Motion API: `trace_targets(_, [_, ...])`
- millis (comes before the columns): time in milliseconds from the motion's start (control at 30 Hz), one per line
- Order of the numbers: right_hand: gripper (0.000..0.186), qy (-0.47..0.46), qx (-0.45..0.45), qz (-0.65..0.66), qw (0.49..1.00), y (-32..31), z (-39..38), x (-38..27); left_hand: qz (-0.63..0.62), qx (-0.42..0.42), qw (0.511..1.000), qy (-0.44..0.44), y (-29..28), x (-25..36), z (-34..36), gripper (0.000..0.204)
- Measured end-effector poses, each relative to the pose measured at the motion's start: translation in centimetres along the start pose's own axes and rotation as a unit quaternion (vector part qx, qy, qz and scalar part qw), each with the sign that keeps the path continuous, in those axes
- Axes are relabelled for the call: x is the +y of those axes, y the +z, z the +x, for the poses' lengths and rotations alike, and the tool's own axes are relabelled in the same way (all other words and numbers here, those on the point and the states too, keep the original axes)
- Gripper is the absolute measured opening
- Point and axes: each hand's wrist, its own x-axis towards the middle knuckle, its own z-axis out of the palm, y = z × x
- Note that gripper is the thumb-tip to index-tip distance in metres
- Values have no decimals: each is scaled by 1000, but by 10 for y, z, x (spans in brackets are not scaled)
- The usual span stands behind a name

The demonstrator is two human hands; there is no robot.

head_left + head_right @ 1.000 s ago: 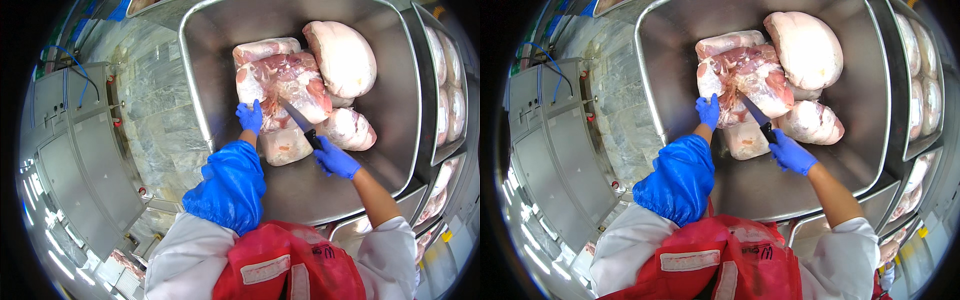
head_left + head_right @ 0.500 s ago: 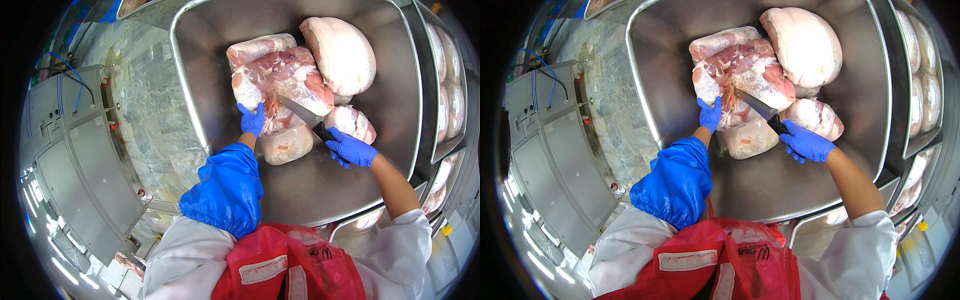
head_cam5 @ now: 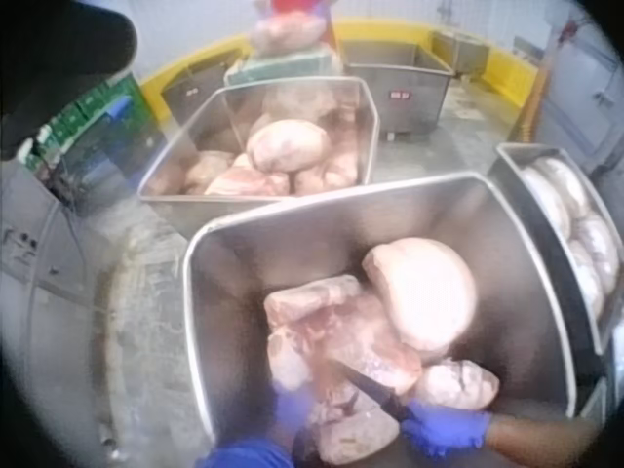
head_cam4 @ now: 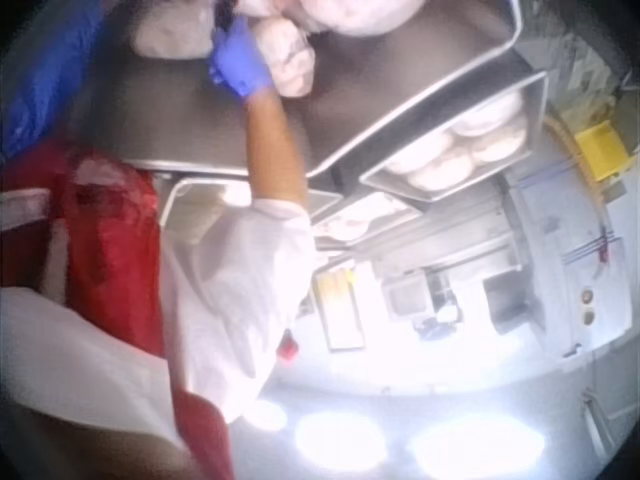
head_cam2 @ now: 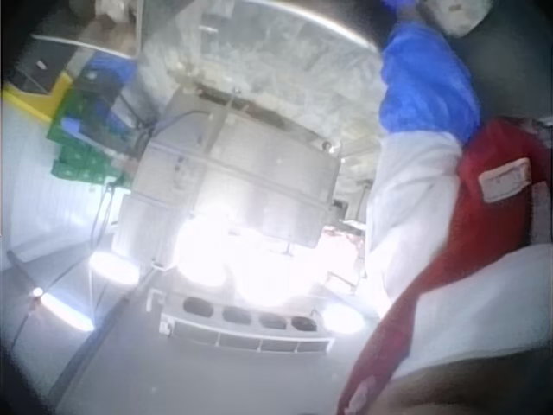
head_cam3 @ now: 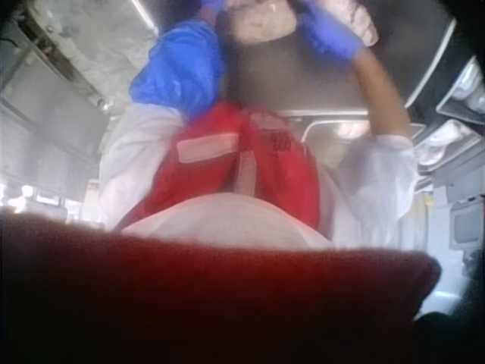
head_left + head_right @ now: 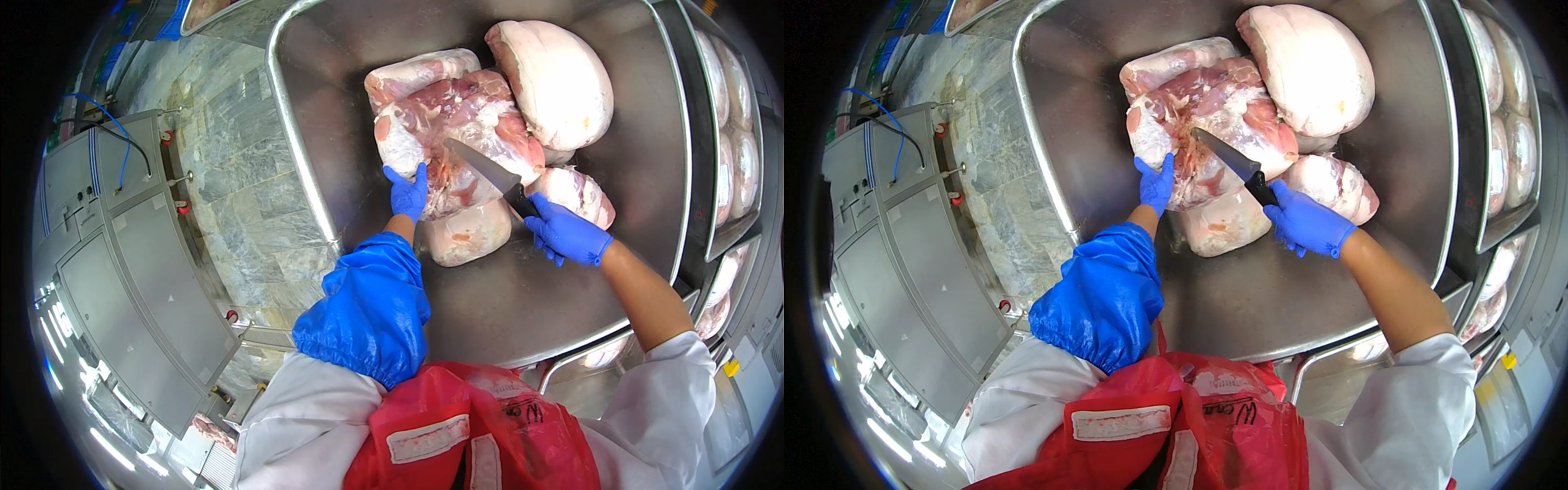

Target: The person trims fat and connective tissue from large cuts of meat using a knife, then places the trimmed pieces into a water-filled metal bin. The person handles the meat with gloved hands and uses a knife to separate tissue layers.

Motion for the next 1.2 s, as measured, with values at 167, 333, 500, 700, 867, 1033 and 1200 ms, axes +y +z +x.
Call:
trace_targets(167, [30,39,-20,11,999,-9,-2,-9,1,0,1000,-10,-1,0,1,103])
trace_targets(333, [30,53,-21,-4,998,-10,-3,-10,1,5,1000,4,1,-4,3,103])
trace_targets(500, [25,31,-18,-17,999,0,10,-2,19,4,1000,13,0,-5,4,103])
trace_targets(700, [21,-93,110,-225,964,22,31,41,40,22,999,10,11,-14,5,102])
trace_targets(867, [19,-96,179,-280,938,44,44,56,-7,22,1000,8,11,-20,7,101])
trace_targets(1033, [22,-65,256,-280,923,82,65,78,-8,0,1000,-8,2,-6,1,102])
trace_targets(1200, [23,-103,192,-269,938,55,52,42,8,-3,1000,-8,3,-7,4,103])
